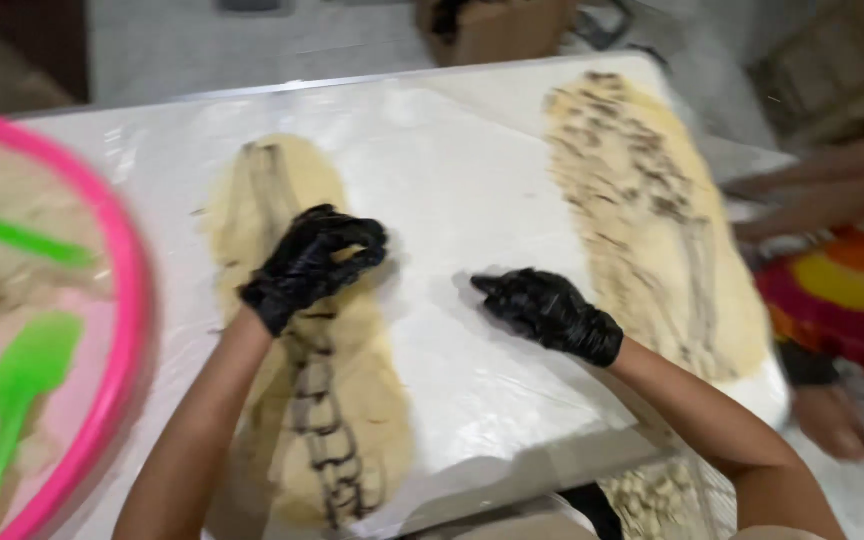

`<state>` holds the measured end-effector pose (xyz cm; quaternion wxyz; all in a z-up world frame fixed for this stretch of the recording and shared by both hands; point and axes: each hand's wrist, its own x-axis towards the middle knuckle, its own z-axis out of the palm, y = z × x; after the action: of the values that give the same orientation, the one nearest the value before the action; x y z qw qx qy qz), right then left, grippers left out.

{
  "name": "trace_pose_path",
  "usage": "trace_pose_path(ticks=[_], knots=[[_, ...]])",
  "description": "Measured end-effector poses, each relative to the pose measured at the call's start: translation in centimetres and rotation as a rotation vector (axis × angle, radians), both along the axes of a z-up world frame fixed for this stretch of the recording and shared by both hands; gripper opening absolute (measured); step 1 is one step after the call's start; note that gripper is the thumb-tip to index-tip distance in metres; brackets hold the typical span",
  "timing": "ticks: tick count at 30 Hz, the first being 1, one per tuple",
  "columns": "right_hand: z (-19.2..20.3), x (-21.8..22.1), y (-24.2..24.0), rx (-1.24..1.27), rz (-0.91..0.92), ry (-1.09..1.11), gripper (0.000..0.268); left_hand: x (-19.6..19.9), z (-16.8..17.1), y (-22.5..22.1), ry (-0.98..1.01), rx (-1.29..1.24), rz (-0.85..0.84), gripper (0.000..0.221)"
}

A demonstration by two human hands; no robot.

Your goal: Fold and roll thin sheets of dough decorated with chocolate drizzle into compact rolls.

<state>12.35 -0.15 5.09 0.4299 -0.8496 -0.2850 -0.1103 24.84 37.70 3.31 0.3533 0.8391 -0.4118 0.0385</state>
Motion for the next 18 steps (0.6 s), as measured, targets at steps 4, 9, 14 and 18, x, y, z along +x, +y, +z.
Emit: trace_pose_path(ticks=[4, 9, 14, 18], knots=[[1.1, -1.5, -11.7, 0.178, -0.003, -0.073, 0.038, -1.3, -0.7, -19.7, 0.247, -0.290, -0.239, 0.020], [1.8, -1.8, -22.8, 0.274, -0.610, 0.245, 0.063, -4.2, -2.5, -37.8, 0.406, -0.465, -0.310, 0.059], [-3.3, 0.8, -28.4, -0.295, -0.567, -0.121, 0.055, -8.4, -5.1, -47.5, -0.034, 0.214, 0.297, 0.075], [-10.4, 5.8, -34.2, -0.617, -0.440, -0.232, 0.059, -8.5, -9.0, -50.4, -0.321, 0.229, 0.497, 0.062]])
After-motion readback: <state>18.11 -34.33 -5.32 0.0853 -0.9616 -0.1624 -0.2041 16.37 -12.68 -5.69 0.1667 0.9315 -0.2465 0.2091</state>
